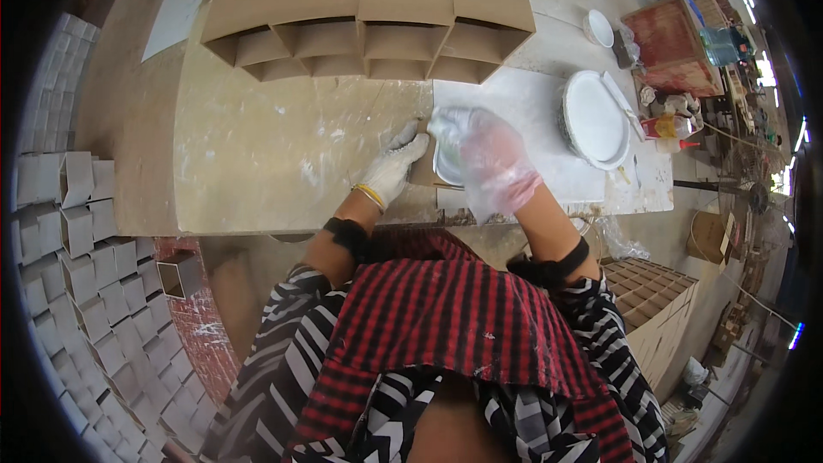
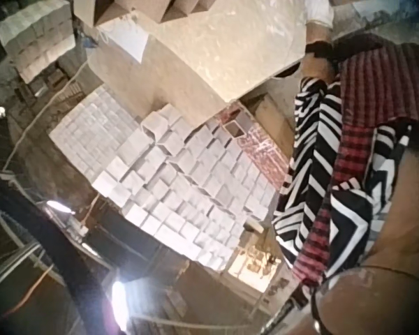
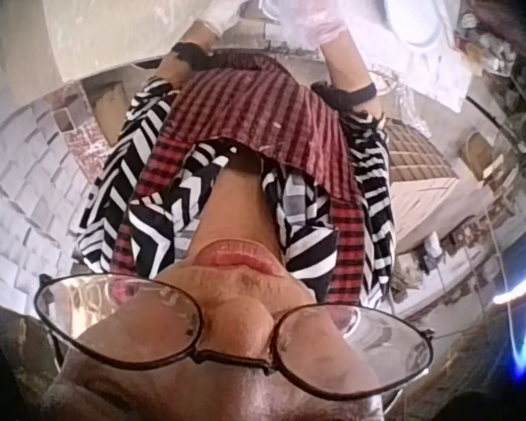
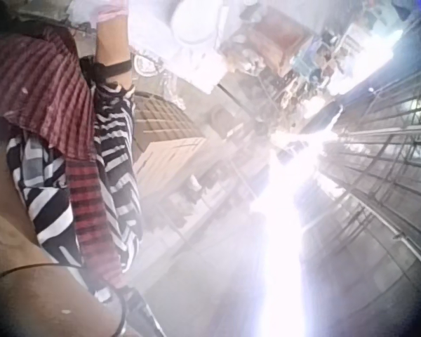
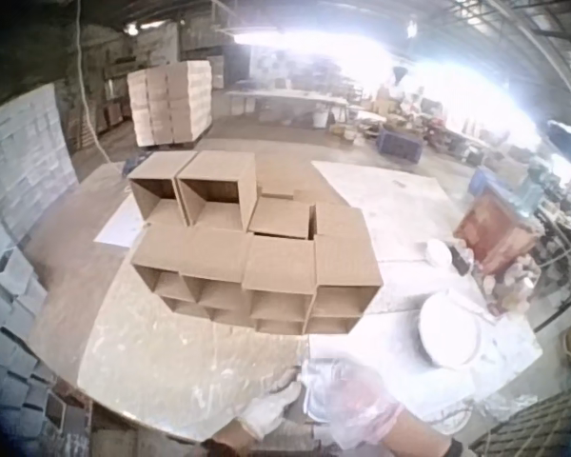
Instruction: The recorder applies a white substance from a bowl onto cardboard boxes and wipes them with a sponge to ensure even coverage.
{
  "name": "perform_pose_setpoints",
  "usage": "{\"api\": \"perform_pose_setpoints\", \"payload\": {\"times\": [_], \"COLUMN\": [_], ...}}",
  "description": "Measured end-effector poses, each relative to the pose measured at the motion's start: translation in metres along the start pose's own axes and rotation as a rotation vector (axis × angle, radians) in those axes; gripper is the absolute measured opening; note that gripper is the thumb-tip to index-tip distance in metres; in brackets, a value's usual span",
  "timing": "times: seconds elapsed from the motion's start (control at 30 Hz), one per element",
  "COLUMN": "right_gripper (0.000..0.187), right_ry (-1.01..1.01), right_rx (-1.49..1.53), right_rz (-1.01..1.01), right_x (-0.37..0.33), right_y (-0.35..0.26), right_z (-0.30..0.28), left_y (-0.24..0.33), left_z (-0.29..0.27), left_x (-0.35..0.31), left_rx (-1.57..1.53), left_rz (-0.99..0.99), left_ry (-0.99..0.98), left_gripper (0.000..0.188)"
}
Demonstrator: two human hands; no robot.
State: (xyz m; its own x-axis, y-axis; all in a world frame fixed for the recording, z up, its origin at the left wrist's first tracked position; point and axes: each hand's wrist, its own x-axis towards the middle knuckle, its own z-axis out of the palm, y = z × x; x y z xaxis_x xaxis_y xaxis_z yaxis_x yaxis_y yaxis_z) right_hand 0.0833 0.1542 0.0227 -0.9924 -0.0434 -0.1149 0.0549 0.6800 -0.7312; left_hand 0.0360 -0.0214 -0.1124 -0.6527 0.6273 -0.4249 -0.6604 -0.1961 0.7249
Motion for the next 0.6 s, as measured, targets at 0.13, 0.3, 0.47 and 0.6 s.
{"api": "perform_pose_setpoints", "payload": {"times": [0.13,0.3,0.47,0.6], "right_gripper": [0.03,0.037,0.032,0.033], "right_ry": [-0.176,-0.104,-0.135,-0.213], "right_rx": [0.558,-0.308,-0.428,0.16], "right_rz": [-0.104,-0.34,-0.258,0.32], "right_x": [-0.033,-0.074,-0.106,-0.097], "right_y": [0.008,0.001,0.008,0.025], "right_z": [0.021,0.003,-0.042,-0.058], "left_y": [0.001,0.002,-0.001,0.001], "left_z": [0.002,0.004,0.001,0.003], "left_x": [-0.001,0.0,0.004,0.002], "left_rx": [-0.141,-0.194,-0.097,-0.082], "left_rz": [-0.045,-0.101,-0.045,-0.024], "left_ry": [-0.041,-0.008,-0.014,-0.015], "left_gripper": [0.077,0.075,0.077,0.076]}}
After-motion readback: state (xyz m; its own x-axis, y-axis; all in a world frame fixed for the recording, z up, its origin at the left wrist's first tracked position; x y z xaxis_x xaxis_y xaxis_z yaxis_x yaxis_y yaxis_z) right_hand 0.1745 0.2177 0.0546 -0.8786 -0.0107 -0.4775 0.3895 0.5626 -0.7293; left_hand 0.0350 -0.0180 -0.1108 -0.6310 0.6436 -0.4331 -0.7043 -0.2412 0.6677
